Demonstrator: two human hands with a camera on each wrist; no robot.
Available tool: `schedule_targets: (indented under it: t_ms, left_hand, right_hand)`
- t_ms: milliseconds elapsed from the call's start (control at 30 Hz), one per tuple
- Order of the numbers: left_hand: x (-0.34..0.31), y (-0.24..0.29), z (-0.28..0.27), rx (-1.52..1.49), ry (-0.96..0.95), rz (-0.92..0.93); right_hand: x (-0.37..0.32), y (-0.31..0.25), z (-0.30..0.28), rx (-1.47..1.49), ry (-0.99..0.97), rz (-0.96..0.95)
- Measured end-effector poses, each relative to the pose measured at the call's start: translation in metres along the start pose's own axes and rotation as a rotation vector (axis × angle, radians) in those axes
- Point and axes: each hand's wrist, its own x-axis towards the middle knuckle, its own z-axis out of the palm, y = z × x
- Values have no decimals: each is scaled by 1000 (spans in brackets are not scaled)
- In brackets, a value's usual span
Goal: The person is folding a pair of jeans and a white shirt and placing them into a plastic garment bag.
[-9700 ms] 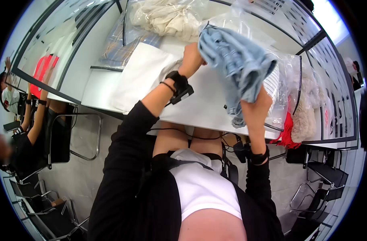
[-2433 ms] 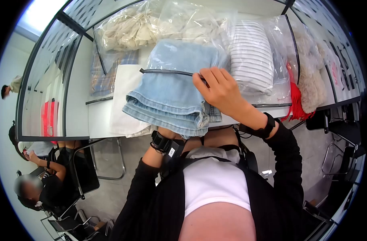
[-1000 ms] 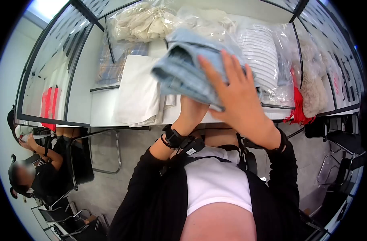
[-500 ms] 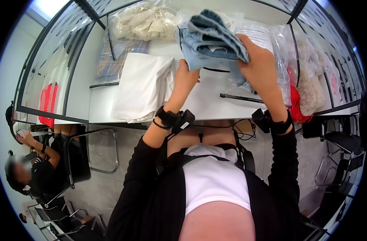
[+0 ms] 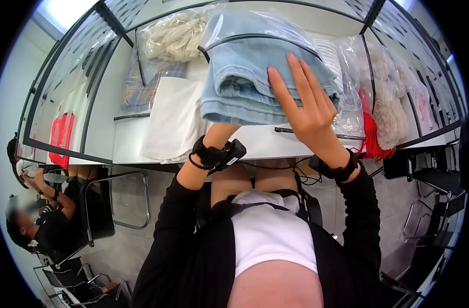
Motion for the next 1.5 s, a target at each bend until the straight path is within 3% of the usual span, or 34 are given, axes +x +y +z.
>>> schedule_targets:
  t_ms: [133,200,300,333,400,433,533,567,667,700,767,833,933,1067,1100,1200,1233,1333,1400,1500]
  left_hand:
    - [-11,1,4,-2,-27,30]
    - [-22,-1,1,-133,-141,-53]
    - [-38,19,5,-298,-204,-605]
    - [-43,23,9,-463,-88,-832]
    - [-49,33,11,-1187,184,-1199]
    - [-54,35,11,-1309,199,-1153]
    - [-79,27,23,-1504,154,-1070]
    - [-81,29,25,-1483,156,-1090]
    - [-72,33,28,-1343,185,-1222]
    - [-66,31,24,-1258,73,-1222]
    - [-47,43,13,-1165,22,-1172]
    - [-50,38,23,-1070,66,-1069]
    - [-55,17,26,-340,-172,-475]
    - [-37,34,19,-345,-123,-428]
    - [-28,44,14,-272,-107,-337]
    - [-10,63,3,-272,-119,-292]
    - [-5,66,3,-156,-121,-147]
    - [11,84,-4,-144,-192,-152]
    - [10,84,0,11,-173,7]
    - [-8,82,8,-41,-250,-45]
  right_hand:
    - [-6,6,17,28,11,-18]
    - [-16,1,24,84,-112,-16]
    - [-34,-9,37,160,-303,-29]
    - [-37,-14,35,220,-387,-24]
    - [-40,-21,31,323,-541,-13]
    - [-38,-22,26,475,-683,36]
    - [-39,-31,25,518,-841,162]
    - [-37,-33,23,525,-974,191]
    - [-39,-36,29,462,-983,180]
    - [-34,-34,32,484,-1025,202]
    - [-32,-27,40,529,-1014,239]
    - [-32,-25,45,499,-966,228]
    - [-23,-22,41,465,-1030,252]
    - [-31,-17,38,304,-809,122]
    - [-33,-13,34,225,-622,104]
    - [-30,4,25,203,-377,108]
    - [-25,10,23,144,-216,87]
    - [-13,23,10,105,-1,116]
    - [-8,24,7,61,33,101]
    - [-22,23,14,3,-96,-14]
